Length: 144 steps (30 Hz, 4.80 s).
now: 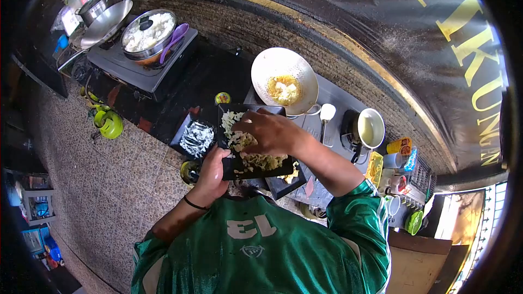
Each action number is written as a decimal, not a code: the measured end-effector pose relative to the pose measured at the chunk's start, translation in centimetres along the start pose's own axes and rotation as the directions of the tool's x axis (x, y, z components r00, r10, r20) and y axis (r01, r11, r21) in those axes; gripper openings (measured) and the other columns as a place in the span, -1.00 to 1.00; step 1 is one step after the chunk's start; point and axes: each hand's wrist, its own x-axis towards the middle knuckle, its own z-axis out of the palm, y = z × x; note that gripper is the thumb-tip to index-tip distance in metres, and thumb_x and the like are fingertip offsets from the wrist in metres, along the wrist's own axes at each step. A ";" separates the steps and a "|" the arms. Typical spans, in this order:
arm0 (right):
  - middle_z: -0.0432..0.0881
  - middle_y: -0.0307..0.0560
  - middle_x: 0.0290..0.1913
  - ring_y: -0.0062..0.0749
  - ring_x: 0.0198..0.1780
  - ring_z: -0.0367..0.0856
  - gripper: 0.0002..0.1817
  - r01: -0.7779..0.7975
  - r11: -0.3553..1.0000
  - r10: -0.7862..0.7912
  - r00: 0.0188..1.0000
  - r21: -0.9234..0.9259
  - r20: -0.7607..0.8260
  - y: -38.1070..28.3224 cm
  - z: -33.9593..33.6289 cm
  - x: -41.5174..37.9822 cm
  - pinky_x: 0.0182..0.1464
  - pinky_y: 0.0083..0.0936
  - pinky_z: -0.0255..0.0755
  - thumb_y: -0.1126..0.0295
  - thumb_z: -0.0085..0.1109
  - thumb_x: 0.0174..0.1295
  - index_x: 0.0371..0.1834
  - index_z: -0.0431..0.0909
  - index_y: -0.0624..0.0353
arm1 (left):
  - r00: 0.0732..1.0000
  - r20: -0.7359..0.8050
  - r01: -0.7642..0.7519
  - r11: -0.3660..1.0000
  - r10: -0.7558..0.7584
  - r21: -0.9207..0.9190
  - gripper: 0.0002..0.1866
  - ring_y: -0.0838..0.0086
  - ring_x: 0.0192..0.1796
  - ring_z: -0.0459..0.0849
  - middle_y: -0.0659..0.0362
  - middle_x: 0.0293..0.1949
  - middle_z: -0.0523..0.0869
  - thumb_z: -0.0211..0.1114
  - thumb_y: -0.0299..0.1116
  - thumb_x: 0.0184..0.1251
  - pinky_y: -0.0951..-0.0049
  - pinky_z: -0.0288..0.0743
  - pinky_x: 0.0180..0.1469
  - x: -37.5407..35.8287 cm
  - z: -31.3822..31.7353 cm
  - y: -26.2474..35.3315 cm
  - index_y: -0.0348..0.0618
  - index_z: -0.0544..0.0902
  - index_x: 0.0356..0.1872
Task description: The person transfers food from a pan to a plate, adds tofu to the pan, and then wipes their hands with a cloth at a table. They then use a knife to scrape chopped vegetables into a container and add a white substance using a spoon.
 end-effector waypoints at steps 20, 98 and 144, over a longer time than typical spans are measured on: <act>0.72 0.11 0.00 0.11 0.13 0.70 -0.77 -0.025 0.984 0.039 0.996 0.175 -0.077 1.4 -1.1 0.7 0.21 -0.10 0.56 0.50 0.29 0.25 -0.03 0.66 0.19 | 0.999 0.034 -0.010 1.000 0.009 0.024 -0.55 0.30 0.09 0.84 0.12 0.09 0.82 0.11 -0.16 0.50 0.19 0.70 0.21 -0.8 0.3 0.4 -0.16 0.64 0.27; 0.71 0.08 -0.40 -0.31 -0.30 0.74 -0.63 -0.251 0.888 0.324 0.936 0.386 -0.136 2.8 -0.9 1.9 -0.15 -0.30 0.58 0.18 0.12 0.63 -0.10 0.68 0.32 | 0.998 0.060 -0.022 0.997 0.026 -0.068 -0.58 0.23 0.13 0.80 0.09 0.11 0.80 0.15 -0.24 0.47 0.10 0.65 0.28 1.5 1.4 0.9 -0.20 0.62 0.25; 0.60 -0.11 -0.56 -0.42 -0.43 0.59 -0.52 -0.708 0.619 0.776 0.618 0.340 -0.127 24.3 -6.0 1.9 -0.35 -0.30 0.51 -0.06 0.28 0.47 -0.28 0.69 0.21 | 0.974 -0.131 -0.198 0.974 0.184 -0.109 -0.51 0.20 0.18 0.79 0.10 0.18 0.79 0.11 -0.21 0.49 0.06 0.64 0.32 0.7 -3.4 2.2 -0.15 0.58 0.36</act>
